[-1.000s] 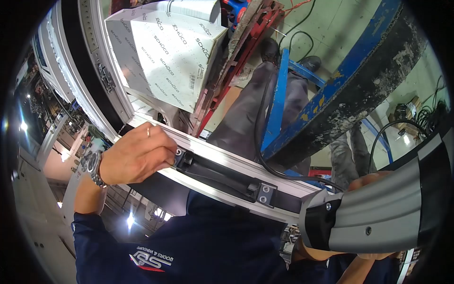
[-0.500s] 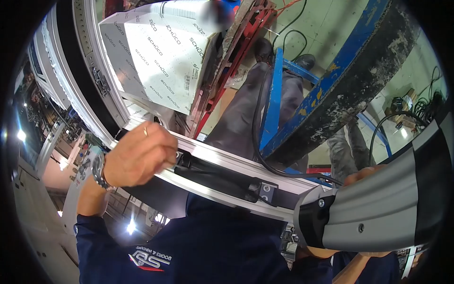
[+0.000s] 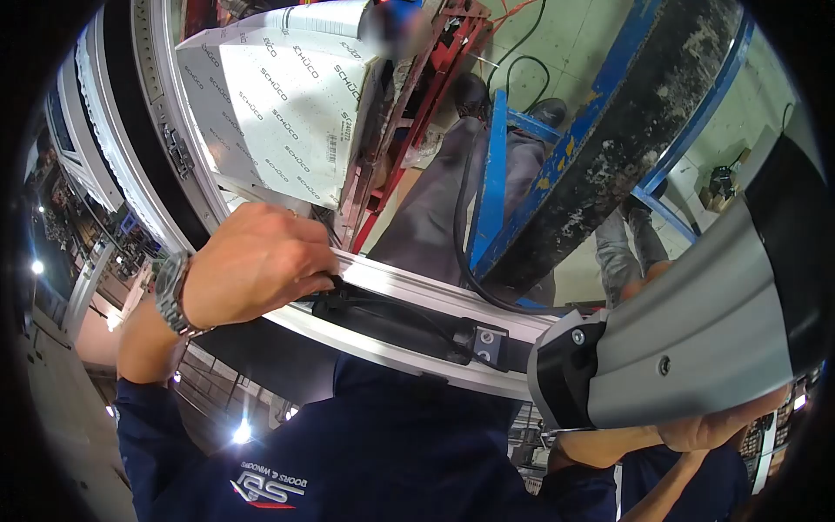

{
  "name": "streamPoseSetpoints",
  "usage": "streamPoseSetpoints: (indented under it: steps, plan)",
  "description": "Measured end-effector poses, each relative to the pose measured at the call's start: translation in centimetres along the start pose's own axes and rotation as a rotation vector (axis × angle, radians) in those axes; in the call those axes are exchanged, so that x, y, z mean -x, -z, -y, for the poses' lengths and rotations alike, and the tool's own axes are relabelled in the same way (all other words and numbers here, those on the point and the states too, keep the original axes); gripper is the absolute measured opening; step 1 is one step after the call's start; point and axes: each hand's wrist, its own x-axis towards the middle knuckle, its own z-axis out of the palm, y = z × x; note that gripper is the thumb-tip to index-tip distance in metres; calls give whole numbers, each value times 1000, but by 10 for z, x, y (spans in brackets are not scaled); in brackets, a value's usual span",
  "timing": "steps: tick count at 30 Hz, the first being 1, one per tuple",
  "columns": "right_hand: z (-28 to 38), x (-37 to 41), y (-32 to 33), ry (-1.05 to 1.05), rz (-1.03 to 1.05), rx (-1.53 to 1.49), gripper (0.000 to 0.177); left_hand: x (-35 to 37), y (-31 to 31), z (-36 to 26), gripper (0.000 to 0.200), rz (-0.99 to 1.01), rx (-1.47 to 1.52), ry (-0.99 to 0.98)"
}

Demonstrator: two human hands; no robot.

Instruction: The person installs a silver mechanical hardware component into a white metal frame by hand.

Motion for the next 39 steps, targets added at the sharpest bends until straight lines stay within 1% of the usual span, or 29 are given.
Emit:
streamPoseSetpoints:
  steps: [3, 5, 6, 9, 12, 13, 15, 16, 19, 20, 22, 23, 25, 27, 28, 29, 30, 32, 34, 36, 39]
  plan:
    - [1, 3, 7, -4, -11, 1, 103, -4, -5, 3, 17, -2, -71, -66]
    - [0, 6, 12, 9, -67, 45, 104, 4, -4, 3, 16, -12, -30, -145]
    - [-1, 9, 11, 22, -130, 68, 104, 6, -4, 3, 15, -13, -5, -184]
    - [-2, 14, 7, 11, -264, 116, 104, 3, -11, 3, 13, -142, -24, -192]
    - [6, 13, 3, -26, -345, 199, 104, 3, -12, 3, 13, -141, -74, -239]
    - [13, 11, 4, -53, -353, 251, 105, 3, -13, 6, 13, -126, -32, -223]
    - [14, 8, 4, -45, -312, 197, 105, 1, -16, 15, 14, -108, 49, -187]
    - [7, 11, 3, -19, -269, 89, 105, 0, -15, 14, 14, -118, 69, -204]
    - [-3, 6, -3, 31, -182, -34, 104, 7, -18, 7, 12, -146, -35, -200]
    - [-7, -2, -9, 26, -69, -82, 103, 7, -21, 10, 12, -166, -12, -200]
    - [-5, -8, -16, 2, -17, -68, 102, 7, -21, 6, 11, -155, -23, -186]
    - [1, -5, -14, -6, -83, -1, 101, 5, -18, 5, 12, -152, -35, -187]
    - [5, -4, -13, -2, -124, 34, 99, 5, -18, 4, 15, -125, 17, -178]
    - [-1, -8, -15, 29, -108, -26, 96, 0, -15, 3, 17, -133, 104, -206]
    - [-3, -10, -20, 44, -120, -54, 95, -4, -20, 2, 20, -135, 103, -260]
    - [-4, -12, -25, 59, -132, -81, 93, -9, -23, -3, 20, -143, 101, -261]
    - [-10, -15, -24, 78, -86, -126, 93, -14, -26, -10, 21, -152, 98, -261]
    - [-9, -12, -20, 97, -113, -107, 93, -23, -32, -19, 24, -189, 97, -262]
    - [-8, -9, -16, 105, -154, -61, 93, -24, -31, -29, 25, -194, 87, -230]
    - [-8, -4, -17, 117, -240, -21, 94, -24, -30, -38, 27, -201, 75, -204]
    - [-11, -6, -20, 155, -312, 4, 94, -22, -27, -46, 26, -134, 108, -142]
